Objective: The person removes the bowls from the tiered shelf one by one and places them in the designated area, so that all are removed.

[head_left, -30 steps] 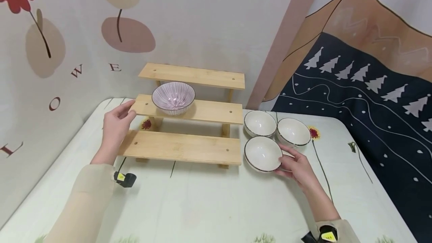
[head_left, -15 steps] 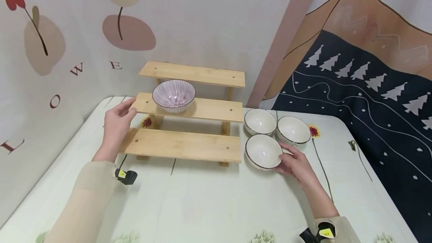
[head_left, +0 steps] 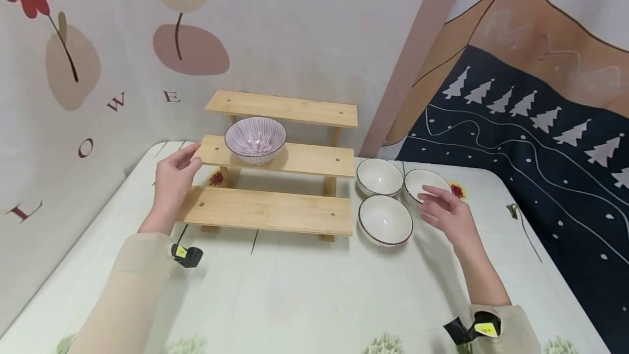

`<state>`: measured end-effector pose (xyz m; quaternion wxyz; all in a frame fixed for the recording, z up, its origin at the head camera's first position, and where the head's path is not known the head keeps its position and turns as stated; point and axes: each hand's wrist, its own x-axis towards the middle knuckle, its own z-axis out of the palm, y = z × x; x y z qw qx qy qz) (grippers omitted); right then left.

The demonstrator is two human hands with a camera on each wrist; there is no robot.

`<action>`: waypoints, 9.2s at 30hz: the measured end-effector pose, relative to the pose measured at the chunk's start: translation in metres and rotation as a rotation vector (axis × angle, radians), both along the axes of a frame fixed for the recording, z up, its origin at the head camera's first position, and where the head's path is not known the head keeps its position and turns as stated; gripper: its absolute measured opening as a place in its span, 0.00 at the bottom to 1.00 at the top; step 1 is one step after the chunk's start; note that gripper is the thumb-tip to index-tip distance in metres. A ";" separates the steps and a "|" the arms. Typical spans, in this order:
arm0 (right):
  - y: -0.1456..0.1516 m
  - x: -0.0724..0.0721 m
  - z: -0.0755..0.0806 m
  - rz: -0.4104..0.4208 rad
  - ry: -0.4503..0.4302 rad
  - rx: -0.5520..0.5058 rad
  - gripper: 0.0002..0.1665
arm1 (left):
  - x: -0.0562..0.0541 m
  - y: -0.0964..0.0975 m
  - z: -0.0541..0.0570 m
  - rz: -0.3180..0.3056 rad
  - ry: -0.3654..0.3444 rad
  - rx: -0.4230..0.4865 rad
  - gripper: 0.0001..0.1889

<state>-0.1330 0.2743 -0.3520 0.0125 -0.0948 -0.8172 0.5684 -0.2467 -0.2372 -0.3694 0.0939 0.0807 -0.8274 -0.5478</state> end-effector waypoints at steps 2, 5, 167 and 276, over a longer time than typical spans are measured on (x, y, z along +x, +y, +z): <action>-0.001 -0.003 0.005 0.010 0.026 -0.010 0.32 | 0.000 0.001 0.000 -0.001 0.005 0.000 0.27; -0.005 -0.008 0.012 0.028 0.052 -0.025 0.32 | -0.001 0.002 0.001 -0.003 0.012 0.002 0.27; -0.164 -0.071 0.057 0.175 0.034 -0.602 0.34 | 0.001 0.001 -0.002 0.004 0.018 0.017 0.27; 0.078 0.053 -0.027 -0.087 -0.082 0.206 0.40 | 0.009 0.002 0.022 -0.045 0.126 -0.238 0.27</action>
